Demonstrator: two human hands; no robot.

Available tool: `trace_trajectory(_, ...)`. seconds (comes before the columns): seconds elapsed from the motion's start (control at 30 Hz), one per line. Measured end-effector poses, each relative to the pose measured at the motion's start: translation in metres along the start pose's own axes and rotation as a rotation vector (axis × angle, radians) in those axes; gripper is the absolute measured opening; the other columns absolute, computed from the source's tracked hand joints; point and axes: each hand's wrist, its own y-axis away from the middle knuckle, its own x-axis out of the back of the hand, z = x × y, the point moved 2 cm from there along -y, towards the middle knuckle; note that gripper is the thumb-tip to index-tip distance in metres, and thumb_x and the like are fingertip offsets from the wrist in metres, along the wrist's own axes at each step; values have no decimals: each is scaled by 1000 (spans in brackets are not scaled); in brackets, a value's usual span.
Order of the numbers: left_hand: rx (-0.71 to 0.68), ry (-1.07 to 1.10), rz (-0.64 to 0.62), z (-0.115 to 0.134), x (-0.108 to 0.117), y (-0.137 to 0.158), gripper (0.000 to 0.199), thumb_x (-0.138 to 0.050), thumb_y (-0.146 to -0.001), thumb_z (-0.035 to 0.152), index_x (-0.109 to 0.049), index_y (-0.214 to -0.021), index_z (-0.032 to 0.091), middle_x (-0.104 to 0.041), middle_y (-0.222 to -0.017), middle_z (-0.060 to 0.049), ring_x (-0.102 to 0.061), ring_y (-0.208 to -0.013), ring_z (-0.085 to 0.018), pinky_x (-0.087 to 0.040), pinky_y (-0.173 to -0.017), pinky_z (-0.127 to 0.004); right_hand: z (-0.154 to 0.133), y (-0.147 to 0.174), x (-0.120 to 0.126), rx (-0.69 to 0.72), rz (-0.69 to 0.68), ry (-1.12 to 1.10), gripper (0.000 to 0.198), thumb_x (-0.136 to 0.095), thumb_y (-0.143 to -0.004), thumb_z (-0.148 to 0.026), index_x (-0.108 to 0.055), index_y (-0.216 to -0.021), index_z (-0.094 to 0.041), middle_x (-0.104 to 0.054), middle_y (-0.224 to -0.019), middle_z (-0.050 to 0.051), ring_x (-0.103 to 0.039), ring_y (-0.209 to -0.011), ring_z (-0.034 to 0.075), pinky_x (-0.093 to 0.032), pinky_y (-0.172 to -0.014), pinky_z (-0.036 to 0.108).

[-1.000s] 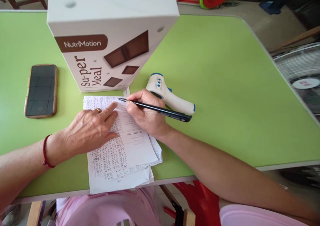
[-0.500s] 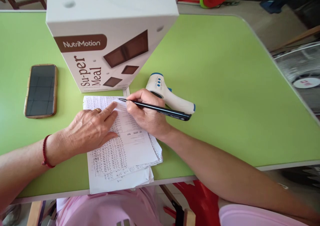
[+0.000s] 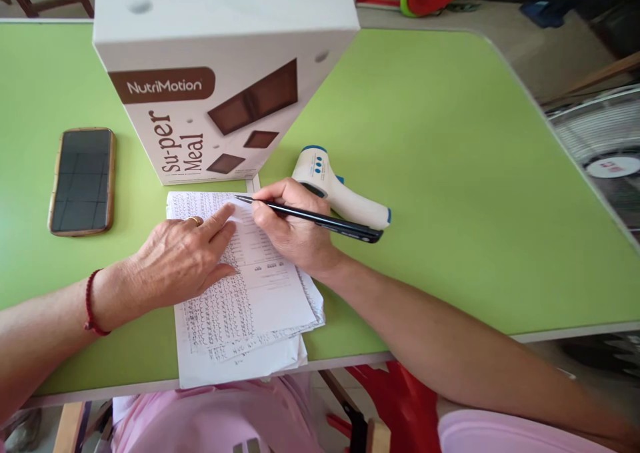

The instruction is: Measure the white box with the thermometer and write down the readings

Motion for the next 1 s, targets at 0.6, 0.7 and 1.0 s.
trace_trajectory(0.6,-12,2,78,0,-4,2,44,-69,-95,43,-62,-121,9,-56,-144,-19,-70,-67,-24,-48,-47,-36,-3,-1,5,121,44,9,11,-60,-93,-32,-62,-85,-24,-65,-66,-3,-57,-55,12,-48,-53,28)
trace_trajectory(0.7,-89,84,357,-6,-2,4,24,-63,-97,34,-61,-106,12,-67,-123,-14,-68,-68,-22,-50,-50,-35,-8,-2,11,350,-8,27,6,-58,-94,-21,-63,-97,-23,-68,-77,-1,-63,-66,13,-51,-60,27)
trace_trajectory(1.0,365,638,1298,-69,-5,6,66,-70,-88,62,-43,-140,31,-45,-138,-7,-46,-126,-33,-39,-102,-59,-30,16,7,936,-396,304,20,-51,-98,-10,-64,-114,-10,-71,-98,10,-61,-88,18,-53,-81,33)
